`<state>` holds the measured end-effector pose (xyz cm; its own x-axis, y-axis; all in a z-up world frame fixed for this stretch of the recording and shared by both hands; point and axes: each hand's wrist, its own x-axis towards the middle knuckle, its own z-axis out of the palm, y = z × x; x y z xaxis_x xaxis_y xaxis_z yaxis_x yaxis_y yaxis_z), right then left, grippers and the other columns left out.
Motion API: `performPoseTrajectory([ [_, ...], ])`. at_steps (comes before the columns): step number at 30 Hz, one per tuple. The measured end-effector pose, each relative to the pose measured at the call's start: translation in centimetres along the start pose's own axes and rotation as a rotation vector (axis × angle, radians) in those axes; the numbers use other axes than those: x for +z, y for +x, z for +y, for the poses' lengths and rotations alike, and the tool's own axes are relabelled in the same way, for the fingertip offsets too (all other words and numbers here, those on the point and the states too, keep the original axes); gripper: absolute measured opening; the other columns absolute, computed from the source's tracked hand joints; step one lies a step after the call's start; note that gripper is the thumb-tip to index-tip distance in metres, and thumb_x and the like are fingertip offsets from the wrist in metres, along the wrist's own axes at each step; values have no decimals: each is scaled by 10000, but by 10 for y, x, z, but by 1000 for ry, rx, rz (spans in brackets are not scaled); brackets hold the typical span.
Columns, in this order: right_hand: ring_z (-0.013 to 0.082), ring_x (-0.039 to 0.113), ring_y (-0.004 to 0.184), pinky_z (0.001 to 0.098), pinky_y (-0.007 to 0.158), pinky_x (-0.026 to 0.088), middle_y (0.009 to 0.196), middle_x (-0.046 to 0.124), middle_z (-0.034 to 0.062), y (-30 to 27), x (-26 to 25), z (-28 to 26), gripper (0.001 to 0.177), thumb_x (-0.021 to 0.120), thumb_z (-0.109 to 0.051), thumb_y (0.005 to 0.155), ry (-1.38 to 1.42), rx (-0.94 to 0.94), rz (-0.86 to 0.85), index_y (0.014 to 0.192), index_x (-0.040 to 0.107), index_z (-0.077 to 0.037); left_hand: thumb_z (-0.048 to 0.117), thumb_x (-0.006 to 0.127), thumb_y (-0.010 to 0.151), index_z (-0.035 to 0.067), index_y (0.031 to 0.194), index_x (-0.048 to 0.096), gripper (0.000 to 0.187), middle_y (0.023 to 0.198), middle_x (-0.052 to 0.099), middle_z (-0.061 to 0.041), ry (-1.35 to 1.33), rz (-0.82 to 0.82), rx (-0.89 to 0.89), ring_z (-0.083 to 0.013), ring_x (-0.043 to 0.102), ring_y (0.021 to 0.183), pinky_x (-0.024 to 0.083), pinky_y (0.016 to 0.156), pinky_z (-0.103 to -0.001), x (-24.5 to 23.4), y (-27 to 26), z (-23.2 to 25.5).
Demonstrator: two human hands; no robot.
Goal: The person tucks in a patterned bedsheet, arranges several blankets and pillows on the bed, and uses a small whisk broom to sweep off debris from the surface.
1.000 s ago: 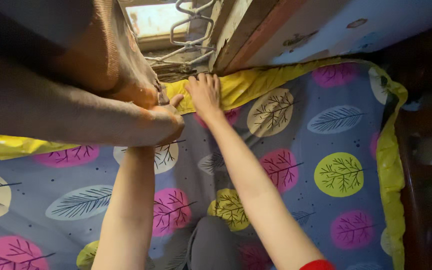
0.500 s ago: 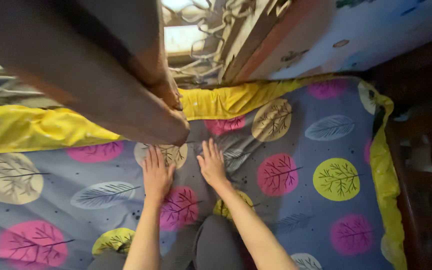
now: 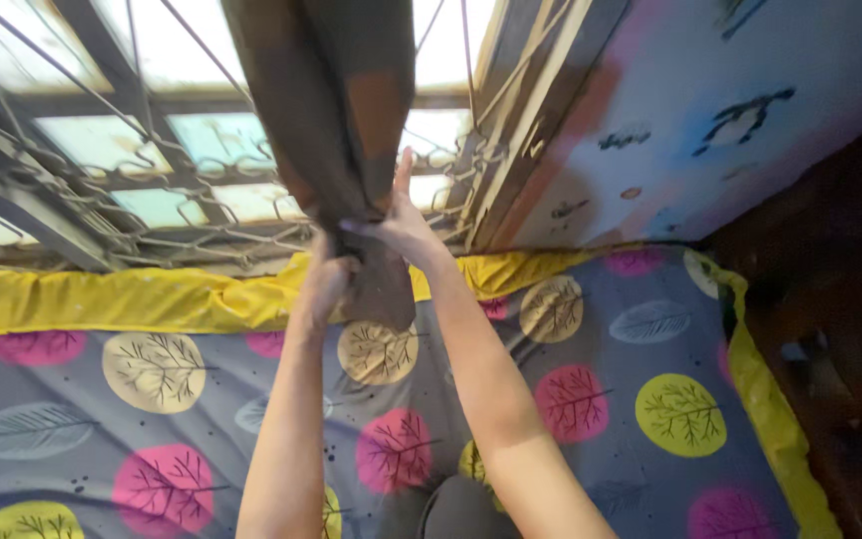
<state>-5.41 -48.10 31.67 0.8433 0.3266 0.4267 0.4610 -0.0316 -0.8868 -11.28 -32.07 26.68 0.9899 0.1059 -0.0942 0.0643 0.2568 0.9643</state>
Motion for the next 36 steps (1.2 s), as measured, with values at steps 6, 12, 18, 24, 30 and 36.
performPoseTrajectory([
  [6,188,715,1012,350,896,568,1122,770,114,-3,-51,-18,368,581,-136,920,-316,652,112,1242,694,3,-13,568,786,110,1460,525,686,1447,483,-74,173,-46,401,-222,532,1299,500,1036,-360,-16,-47,6],
  [12,257,665,1026,394,874,544,1174,726,186,102,-158,-89,494,546,-83,845,-296,210,293,1307,668,48,51,641,807,117,1405,550,609,1442,495,-61,227,156,189,-222,507,1283,470,994,-372,-40,-87,45],
  [18,279,660,1054,406,905,530,1184,720,194,206,-163,-170,450,544,-113,877,-647,466,165,1283,664,39,35,634,798,137,1390,544,608,1461,527,-66,80,274,171,-217,511,1300,449,1028,-377,-28,-87,89],
  [24,302,654,1081,417,935,517,1193,714,202,239,-166,-187,409,541,-142,909,-896,679,27,1260,660,31,23,659,778,140,1324,608,561,1477,431,-64,278,192,184,-235,502,1286,462,1024,-404,-9,-75,147],
  [30,324,649,1108,429,965,503,1203,708,210,246,-184,-167,373,539,-172,941,-1131,882,-92,1237,657,23,15,654,805,132,1307,617,517,1405,497,-55,328,106,253,-202,569,1228,500,979,-369,15,-51,185],
  [36,346,644,1136,441,995,489,1212,702,217,249,-195,-175,344,536,-201,973,-1138,876,-142,1214,653,15,-16,605,881,88,1269,642,404,1235,642,-71,192,-7,267,-198,666,1106,553,921,-324,21,-27,177],
])
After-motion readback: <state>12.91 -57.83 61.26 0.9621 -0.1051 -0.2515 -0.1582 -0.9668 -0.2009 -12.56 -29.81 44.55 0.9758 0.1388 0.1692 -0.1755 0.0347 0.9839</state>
